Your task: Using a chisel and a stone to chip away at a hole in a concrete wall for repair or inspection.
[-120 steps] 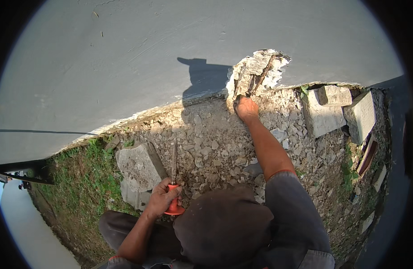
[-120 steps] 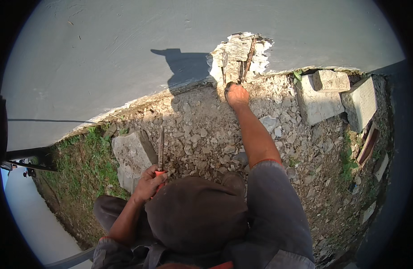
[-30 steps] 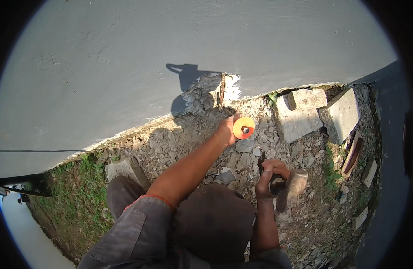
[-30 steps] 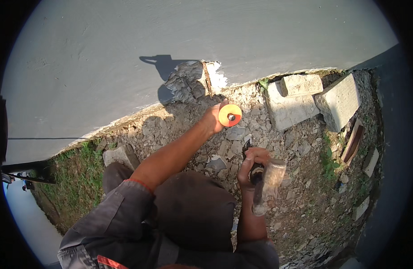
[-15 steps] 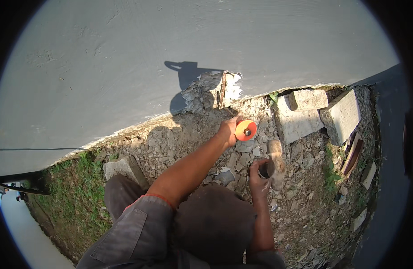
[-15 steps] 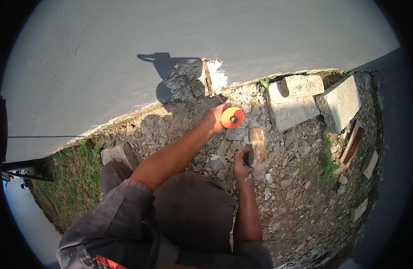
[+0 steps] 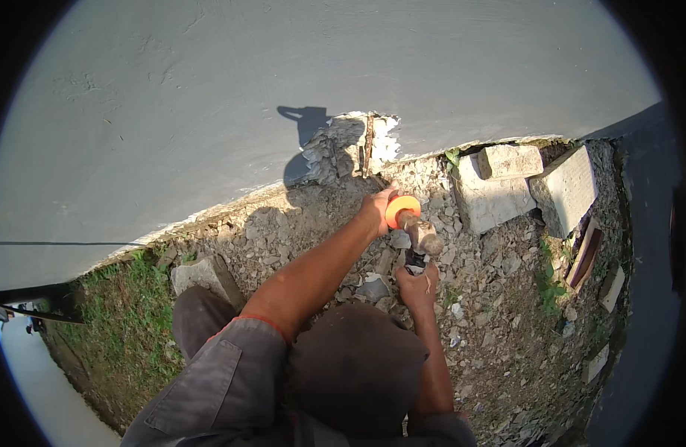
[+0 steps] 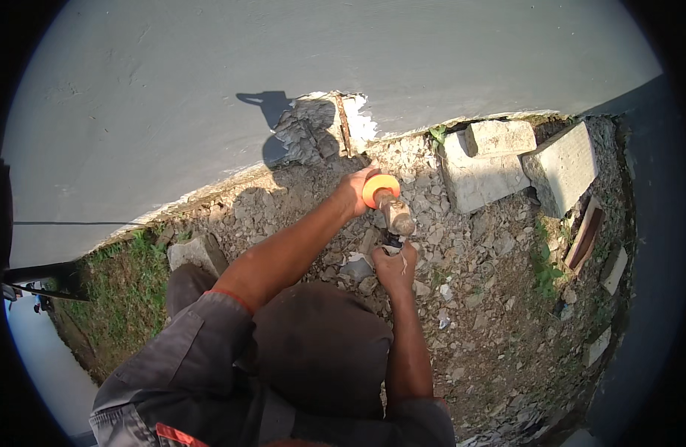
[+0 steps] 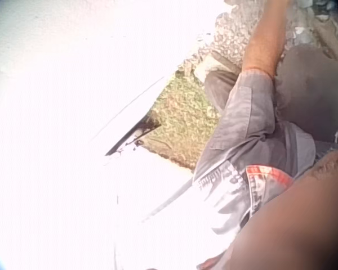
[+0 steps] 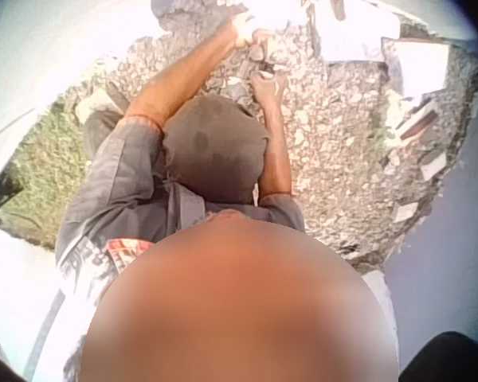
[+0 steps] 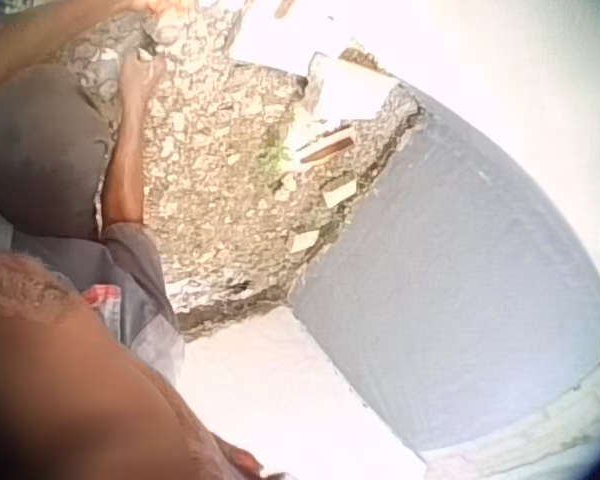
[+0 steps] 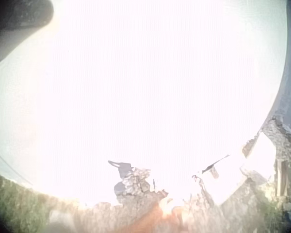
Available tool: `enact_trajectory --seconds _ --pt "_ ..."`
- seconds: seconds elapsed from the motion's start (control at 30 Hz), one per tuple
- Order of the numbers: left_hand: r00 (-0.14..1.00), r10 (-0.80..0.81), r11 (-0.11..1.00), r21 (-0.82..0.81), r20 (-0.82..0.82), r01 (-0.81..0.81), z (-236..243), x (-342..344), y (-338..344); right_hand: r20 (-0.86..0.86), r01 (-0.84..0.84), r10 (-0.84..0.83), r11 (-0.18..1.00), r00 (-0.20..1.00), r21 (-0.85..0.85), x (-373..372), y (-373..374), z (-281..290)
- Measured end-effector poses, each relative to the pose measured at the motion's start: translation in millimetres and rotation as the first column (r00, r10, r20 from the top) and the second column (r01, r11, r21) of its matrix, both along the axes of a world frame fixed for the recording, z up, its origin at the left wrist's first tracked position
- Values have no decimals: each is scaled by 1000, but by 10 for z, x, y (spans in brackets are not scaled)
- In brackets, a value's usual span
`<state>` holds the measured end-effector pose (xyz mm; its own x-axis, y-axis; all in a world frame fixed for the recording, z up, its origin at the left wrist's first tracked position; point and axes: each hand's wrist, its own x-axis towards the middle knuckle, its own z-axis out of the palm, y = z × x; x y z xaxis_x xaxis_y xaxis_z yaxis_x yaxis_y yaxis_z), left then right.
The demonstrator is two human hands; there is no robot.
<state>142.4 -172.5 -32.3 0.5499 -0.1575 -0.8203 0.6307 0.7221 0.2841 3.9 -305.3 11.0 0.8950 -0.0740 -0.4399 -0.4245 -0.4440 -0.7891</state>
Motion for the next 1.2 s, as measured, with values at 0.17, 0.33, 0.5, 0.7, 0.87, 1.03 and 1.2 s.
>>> enact_trajectory --seconds 0.17,0.33,0.5,0.7,0.87,1.03,1.2 --pt "992 31 986 -165 120 -11 -248 4 369 157 218 -309 878 938 426 -158 288 459" --pt "997 31 996 -81 78 -25 -91 8 105 780 -20 -409 880 474 474 -108 -45 886" --pt "993 -84 979 -180 86 98 -248 8 366 207 48 -61 997 976 65 -151 222 -22" --pt "922 -384 897 256 50 360 -324 -328 800 -36 170 -170 901 985 398 -325 95 220" --pt "975 -221 951 213 -30 223 -147 -714 669 -67 267 -259 932 964 243 -539 -304 407" --pt "940 -336 919 237 51 316 -114 -947 769 -15 286 -288 942 958 174 -697 -564 256" --pt "951 -247 965 -38 185 258 -168 -699 792 1 275 -281 939 960 205 -694 -503 154"
